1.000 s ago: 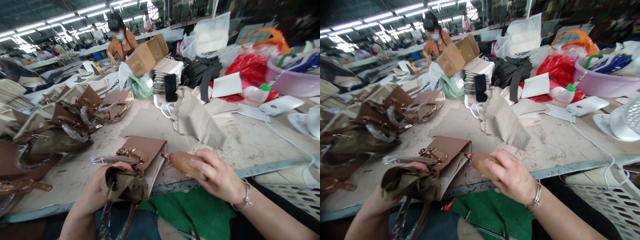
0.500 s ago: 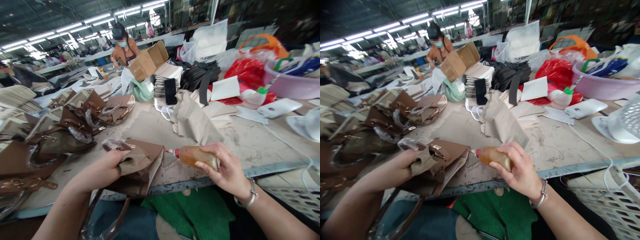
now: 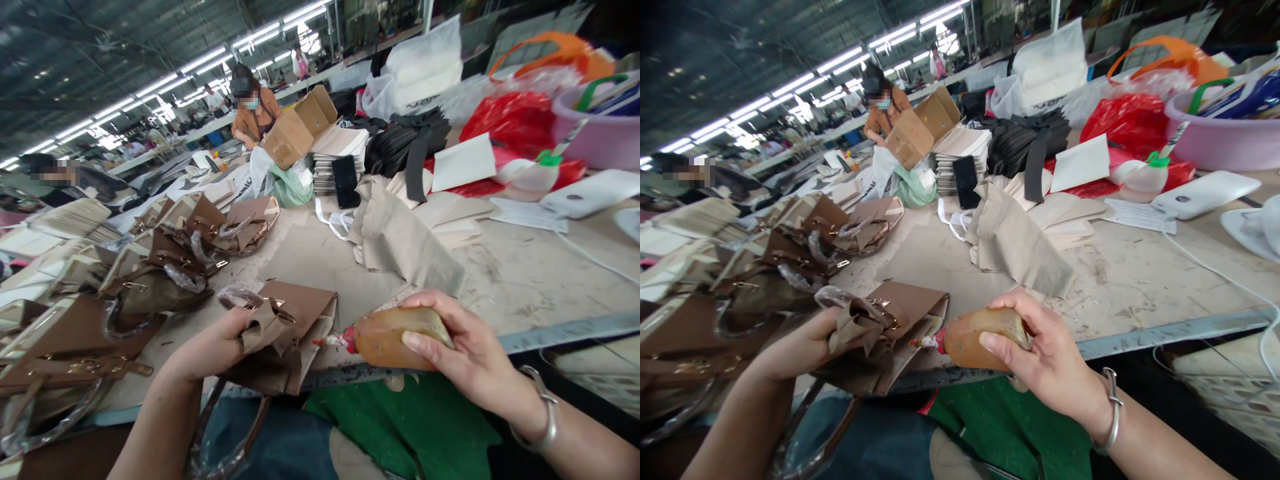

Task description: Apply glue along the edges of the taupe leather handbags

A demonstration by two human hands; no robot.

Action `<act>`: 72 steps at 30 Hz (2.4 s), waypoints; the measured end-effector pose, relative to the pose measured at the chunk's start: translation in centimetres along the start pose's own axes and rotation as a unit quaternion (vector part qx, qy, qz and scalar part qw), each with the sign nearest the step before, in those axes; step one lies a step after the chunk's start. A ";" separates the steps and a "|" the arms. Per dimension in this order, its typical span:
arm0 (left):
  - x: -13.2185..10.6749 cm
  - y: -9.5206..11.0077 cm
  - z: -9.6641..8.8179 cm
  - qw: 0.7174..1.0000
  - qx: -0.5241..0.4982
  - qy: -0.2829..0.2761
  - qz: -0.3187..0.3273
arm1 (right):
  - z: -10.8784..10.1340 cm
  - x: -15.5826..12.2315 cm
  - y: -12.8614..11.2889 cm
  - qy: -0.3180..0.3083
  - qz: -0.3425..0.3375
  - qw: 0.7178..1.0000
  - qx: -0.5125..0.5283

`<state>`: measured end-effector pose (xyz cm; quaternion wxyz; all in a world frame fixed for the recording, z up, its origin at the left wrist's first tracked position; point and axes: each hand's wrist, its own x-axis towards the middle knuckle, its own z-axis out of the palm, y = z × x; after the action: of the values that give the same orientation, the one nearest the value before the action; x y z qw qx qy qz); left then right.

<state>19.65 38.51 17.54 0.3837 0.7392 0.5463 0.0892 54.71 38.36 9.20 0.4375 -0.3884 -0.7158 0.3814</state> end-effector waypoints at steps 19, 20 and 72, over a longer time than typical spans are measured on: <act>-0.5 -0.9 2.4 0.992 -0.121 -0.027 0.023 | 2.6 0.6 0.7 -0.084 -0.041 0.991 -0.098; -0.5 -1.0 2.4 0.992 -0.119 -0.025 0.025 | 2.7 0.5 0.7 -0.086 -0.052 0.989 -0.105; -3.7 -6.0 2.5 0.966 -0.232 0.118 -0.008 | 3.5 -1.9 -1.0 -0.063 0.182 0.964 0.183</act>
<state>15.18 34.79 12.91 0.4778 0.6097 0.5584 0.2968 51.82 35.57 8.28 0.3783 -0.4006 -0.5770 0.6030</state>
